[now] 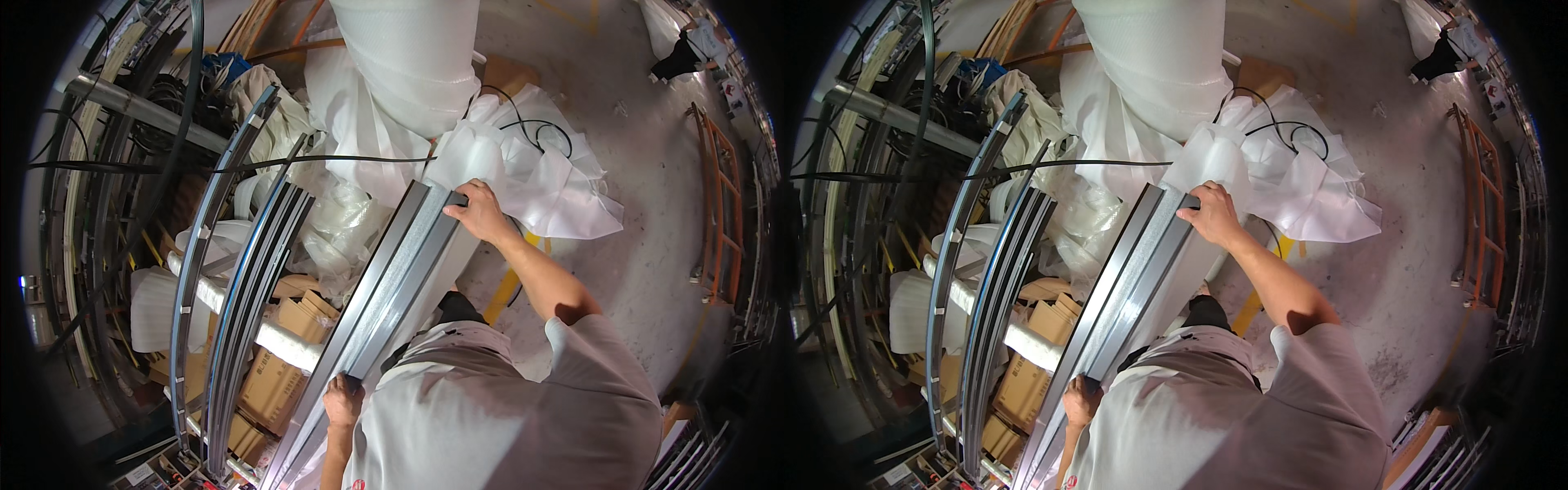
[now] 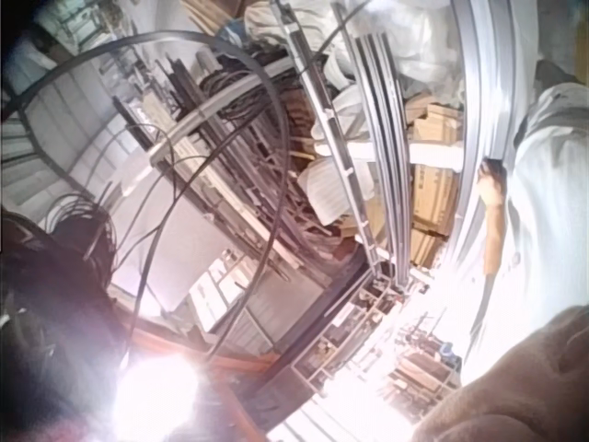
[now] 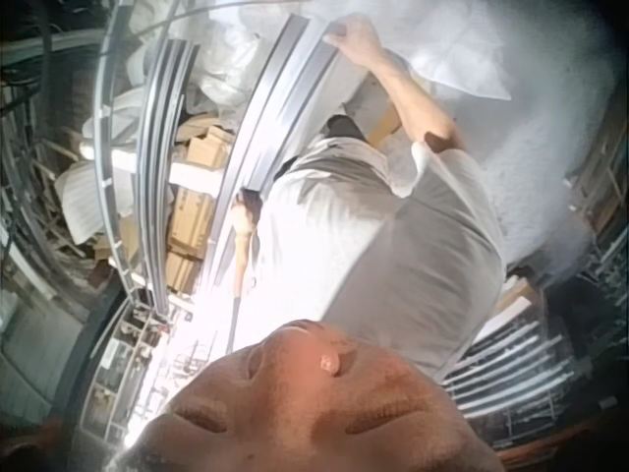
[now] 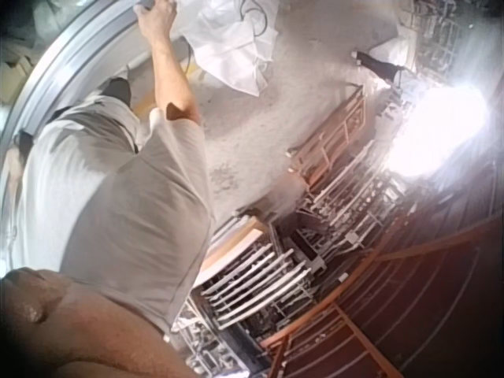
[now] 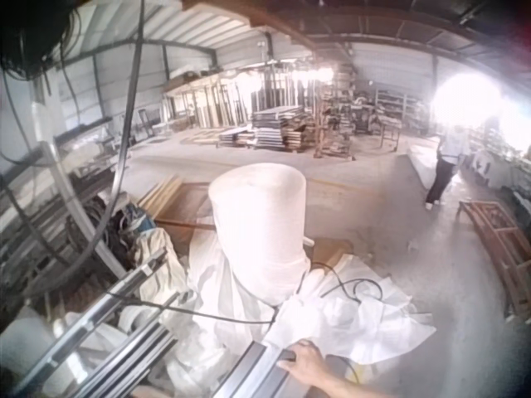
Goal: The person wraps long metal profiles with foam padding, cutting the padding to size with shears and securing the ends with tape.
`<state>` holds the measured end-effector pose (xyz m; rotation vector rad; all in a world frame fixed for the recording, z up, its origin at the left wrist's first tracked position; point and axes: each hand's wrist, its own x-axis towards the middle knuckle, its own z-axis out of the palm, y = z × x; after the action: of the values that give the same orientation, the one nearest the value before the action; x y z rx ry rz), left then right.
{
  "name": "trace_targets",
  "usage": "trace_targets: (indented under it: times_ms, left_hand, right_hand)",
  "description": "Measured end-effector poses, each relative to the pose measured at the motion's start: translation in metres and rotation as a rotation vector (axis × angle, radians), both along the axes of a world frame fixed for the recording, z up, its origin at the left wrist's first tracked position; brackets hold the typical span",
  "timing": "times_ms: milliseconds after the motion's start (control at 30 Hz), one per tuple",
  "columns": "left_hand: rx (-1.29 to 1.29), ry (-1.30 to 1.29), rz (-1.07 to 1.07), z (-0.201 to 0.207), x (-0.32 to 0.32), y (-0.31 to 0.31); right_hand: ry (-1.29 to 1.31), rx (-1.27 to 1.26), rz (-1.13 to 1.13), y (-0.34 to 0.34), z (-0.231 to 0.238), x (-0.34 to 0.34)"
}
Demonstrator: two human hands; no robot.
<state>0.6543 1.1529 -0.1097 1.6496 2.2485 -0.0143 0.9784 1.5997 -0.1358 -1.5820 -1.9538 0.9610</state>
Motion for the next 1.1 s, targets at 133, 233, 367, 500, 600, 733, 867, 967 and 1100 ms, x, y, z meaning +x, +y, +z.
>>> trace_targets:
  times_ms: [133,233,367,500,600,733,867,967,1100]
  left_hand:
    - [0.128,-0.062,-0.023,0.022,-0.018,0.019]
    - [0.257,-0.005,0.129,0.026,-0.031,0.058]
    - [0.024,-0.137,0.173,0.002,-0.040,0.072]
    - [0.018,-0.156,0.131,0.000,-0.042,0.074]
    - [0.050,-0.129,0.063,0.008,-0.034,0.077]
    - [0.043,-0.110,0.009,0.010,-0.030,0.080]
    - [0.096,-0.112,-0.002,0.003,-0.033,0.075]
    - [0.010,-0.113,0.051,0.005,-0.030,0.074]
    - [0.047,-0.133,0.056,0.014,-0.029,0.076]
  right_hand:
    - [-0.034,0.002,0.013,0.003,0.000,0.002]
    - [-0.049,0.004,0.020,-0.001,0.002,0.002]
    - [-0.067,0.005,0.035,-0.001,0.001,-0.001]
    - [-0.052,0.025,0.021,-0.004,0.005,-0.003]
    - [-0.065,0.033,0.018,-0.007,0.003,-0.005]
    - [-0.160,0.078,0.069,-0.005,0.013,-0.009]
    - [-0.184,0.258,0.195,-0.005,0.027,-0.032]
    - [-0.295,0.459,0.450,-0.012,0.024,-0.039]
    - [-0.501,0.406,0.615,-0.038,0.022,-0.039]
